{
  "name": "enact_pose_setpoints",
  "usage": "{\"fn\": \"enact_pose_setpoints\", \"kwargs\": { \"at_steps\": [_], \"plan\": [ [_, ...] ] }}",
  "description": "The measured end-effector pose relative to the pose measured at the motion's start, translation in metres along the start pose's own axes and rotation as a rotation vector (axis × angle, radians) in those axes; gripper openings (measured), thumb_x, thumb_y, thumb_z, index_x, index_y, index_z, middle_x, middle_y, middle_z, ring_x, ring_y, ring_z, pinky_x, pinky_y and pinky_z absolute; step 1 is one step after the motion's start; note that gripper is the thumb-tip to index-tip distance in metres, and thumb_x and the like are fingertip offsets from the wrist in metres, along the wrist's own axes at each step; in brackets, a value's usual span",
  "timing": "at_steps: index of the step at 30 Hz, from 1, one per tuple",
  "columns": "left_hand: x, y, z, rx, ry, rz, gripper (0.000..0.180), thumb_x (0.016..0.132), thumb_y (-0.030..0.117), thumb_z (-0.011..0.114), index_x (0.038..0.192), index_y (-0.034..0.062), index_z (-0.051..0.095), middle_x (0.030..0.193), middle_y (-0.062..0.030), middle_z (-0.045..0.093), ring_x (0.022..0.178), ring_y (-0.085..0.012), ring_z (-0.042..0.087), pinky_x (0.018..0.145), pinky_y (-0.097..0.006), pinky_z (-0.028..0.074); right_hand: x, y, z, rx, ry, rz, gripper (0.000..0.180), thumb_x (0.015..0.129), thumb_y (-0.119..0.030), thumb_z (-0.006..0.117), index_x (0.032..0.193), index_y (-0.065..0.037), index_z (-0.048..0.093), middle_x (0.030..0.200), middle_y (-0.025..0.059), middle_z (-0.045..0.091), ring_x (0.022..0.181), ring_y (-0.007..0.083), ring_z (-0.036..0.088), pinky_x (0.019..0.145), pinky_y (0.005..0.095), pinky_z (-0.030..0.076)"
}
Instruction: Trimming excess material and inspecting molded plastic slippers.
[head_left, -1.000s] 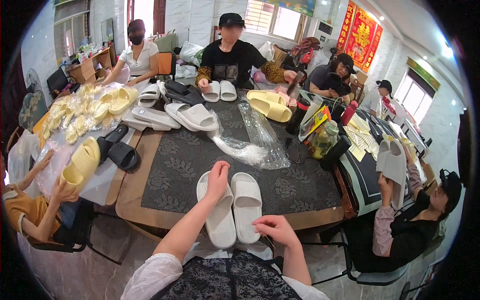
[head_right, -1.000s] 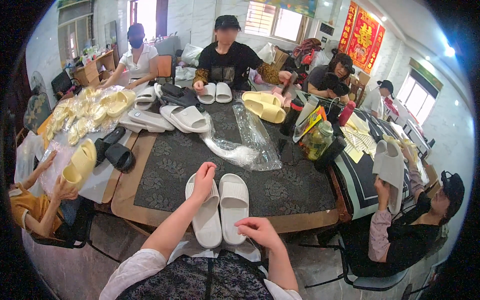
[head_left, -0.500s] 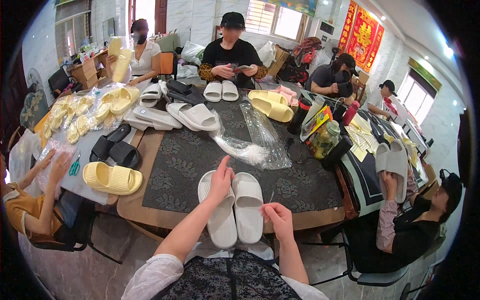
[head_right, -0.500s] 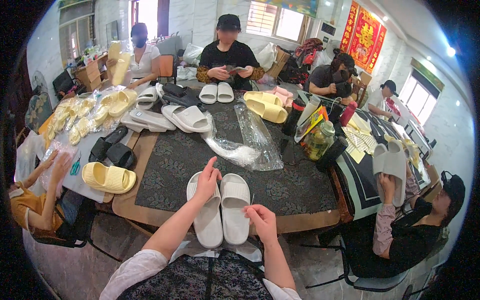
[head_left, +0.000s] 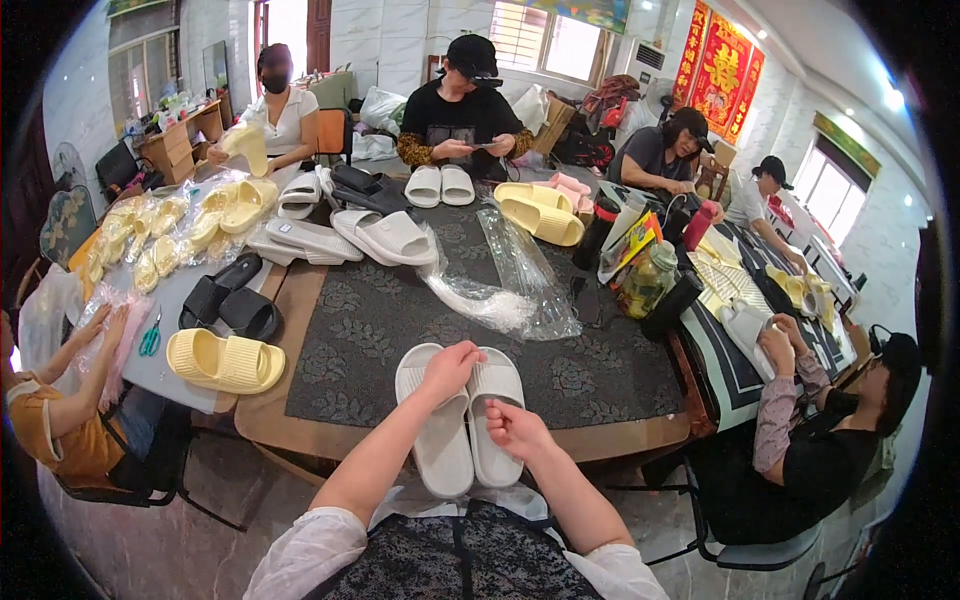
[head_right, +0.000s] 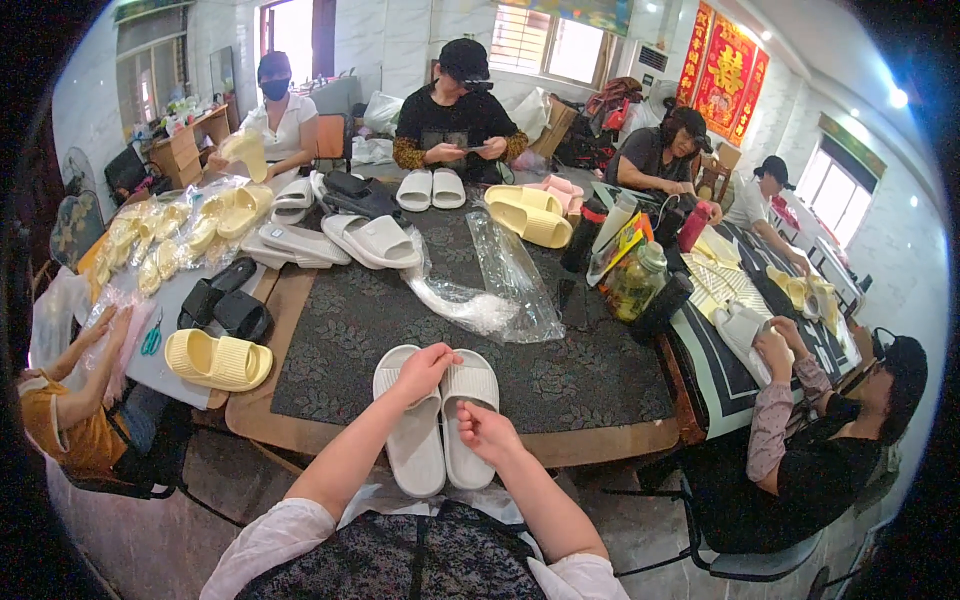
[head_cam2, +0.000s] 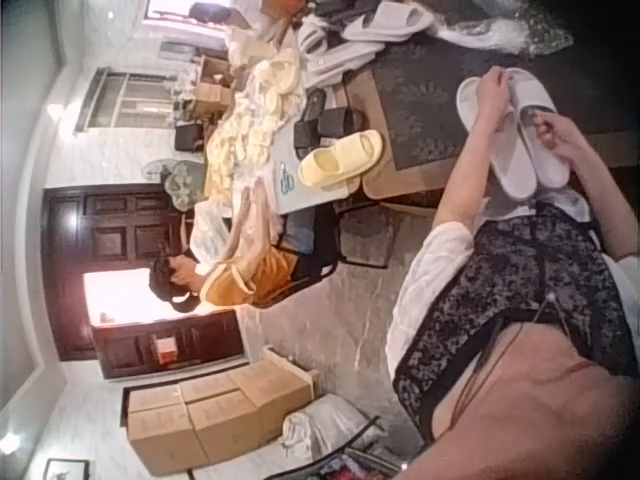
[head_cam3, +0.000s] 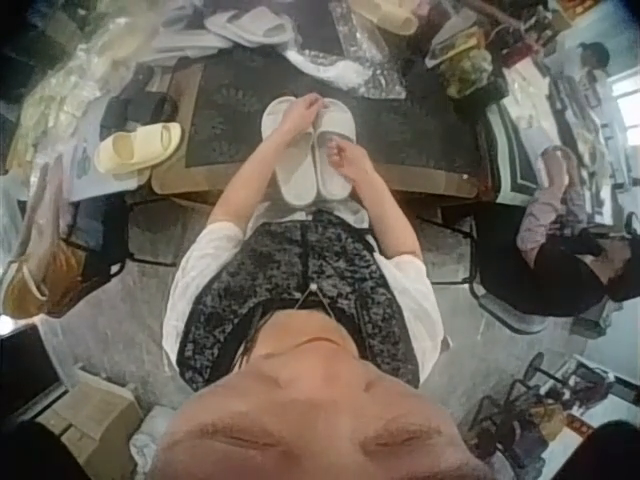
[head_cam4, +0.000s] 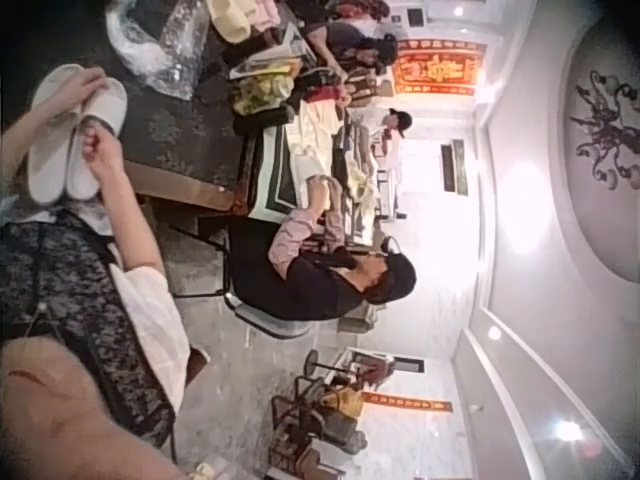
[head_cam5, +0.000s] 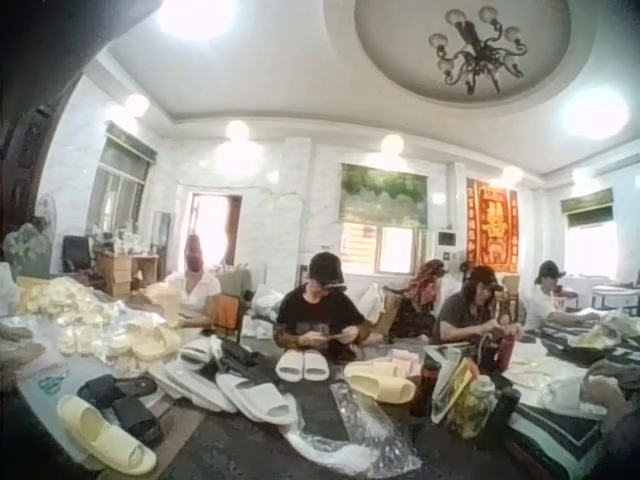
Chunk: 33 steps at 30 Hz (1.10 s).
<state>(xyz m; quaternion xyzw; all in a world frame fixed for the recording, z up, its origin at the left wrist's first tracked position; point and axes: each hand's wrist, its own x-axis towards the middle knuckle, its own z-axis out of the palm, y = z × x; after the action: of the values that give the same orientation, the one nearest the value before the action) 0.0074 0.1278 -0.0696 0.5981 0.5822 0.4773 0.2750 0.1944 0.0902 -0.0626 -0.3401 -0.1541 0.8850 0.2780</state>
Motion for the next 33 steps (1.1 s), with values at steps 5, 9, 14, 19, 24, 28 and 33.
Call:
{"fn": "enact_pose_setpoints", "kwargs": {
  "at_steps": [5, 9, 14, 19, 24, 28, 33],
  "plan": [
    [0.002, 0.002, -0.005, 0.089, -0.247, -0.058, 0.022, 0.09, 0.022, 0.052, 0.089, 0.0064, 0.067, 0.09, -0.0099, 0.069, 0.085, -0.0256, 0.064, 0.077, -0.037, 0.049, 0.033, 0.011, 0.002, 0.087, 0.094, -0.01, 0.013, 0.094, -0.008, 0.039, 0.085, -0.006, 0.047, 0.07, -0.0008, 0.043, 0.054, 0.0081, 0.038, 0.037, 0.0192, 0.026],
    [0.004, 0.0, -0.011, -0.114, -0.481, -0.086, 0.019, 0.089, 0.018, 0.056, 0.089, 0.004, 0.069, 0.086, -0.0053, 0.068, 0.083, -0.0156, 0.061, 0.079, -0.03, 0.047, 0.019, 0.033, 0.012, 0.103, 0.151, -0.083, 0.015, 0.097, -0.011, 0.037, 0.086, -0.007, 0.045, 0.072, -0.0001, 0.042, 0.054, 0.009, 0.037, 0.037, 0.02, 0.025],
    [0.004, 0.002, -0.009, -0.108, -0.555, -0.108, 0.018, 0.089, 0.017, 0.056, 0.088, 0.0038, 0.069, 0.085, -0.0042, 0.067, 0.084, -0.0141, 0.059, 0.08, -0.03, 0.046, 0.008, 0.042, 0.014, 0.105, 0.199, -0.103, 0.012, 0.096, -0.009, 0.041, 0.085, -0.008, 0.047, 0.073, 0.0, 0.043, 0.055, 0.0092, 0.037, 0.039, 0.0212, 0.026],
    [0.007, 0.017, -0.015, -0.096, -0.608, -0.163, 0.017, 0.089, 0.016, 0.057, 0.09, 0.0045, 0.069, 0.087, -0.0023, 0.068, 0.085, -0.0124, 0.059, 0.083, -0.029, 0.045, 0.016, 0.044, 0.009, 0.141, 0.176, -0.198, 0.012, 0.095, -0.008, 0.043, 0.084, -0.007, 0.047, 0.072, 0.0003, 0.043, 0.055, 0.0096, 0.039, 0.043, 0.0234, 0.028],
    [0.001, 0.025, -0.019, -0.126, -0.603, -0.212, 0.018, 0.089, 0.017, 0.057, 0.093, 0.0043, 0.07, 0.09, -0.002, 0.068, 0.088, -0.0117, 0.059, 0.085, -0.029, 0.045, 0.012, 0.047, 0.008, 0.126, 0.143, -0.218, 0.011, 0.096, -0.01, 0.045, 0.087, -0.005, 0.049, 0.075, 0.0018, 0.046, 0.062, 0.0116, 0.044, 0.049, 0.0244, 0.035],
    [0.0, 0.015, -0.017, -0.195, -0.602, -0.163, 0.019, 0.09, 0.018, 0.058, 0.095, 0.0042, 0.07, 0.091, -0.0021, 0.068, 0.09, -0.0117, 0.058, 0.085, -0.029, 0.045, 0.006, 0.051, 0.0, 0.125, -0.021, -0.308, 0.011, 0.095, -0.011, 0.047, 0.098, -0.002, 0.053, 0.087, 0.006, 0.056, 0.076, 0.0161, 0.053, 0.064, 0.0268, 0.045],
    [-0.002, 0.009, -0.018, -0.263, -0.561, -0.188, 0.02, 0.091, 0.018, 0.058, 0.099, 0.0044, 0.07, 0.094, -0.0027, 0.069, 0.09, -0.0118, 0.059, 0.085, -0.028, 0.045, -0.027, 0.051, 0.01, -0.017, -0.062, -0.392, 0.017, 0.093, -0.009, 0.052, 0.106, 0.001, 0.057, 0.098, 0.0101, 0.062, 0.092, 0.0201, 0.061, 0.079, 0.0299, 0.05]
  ]
}}
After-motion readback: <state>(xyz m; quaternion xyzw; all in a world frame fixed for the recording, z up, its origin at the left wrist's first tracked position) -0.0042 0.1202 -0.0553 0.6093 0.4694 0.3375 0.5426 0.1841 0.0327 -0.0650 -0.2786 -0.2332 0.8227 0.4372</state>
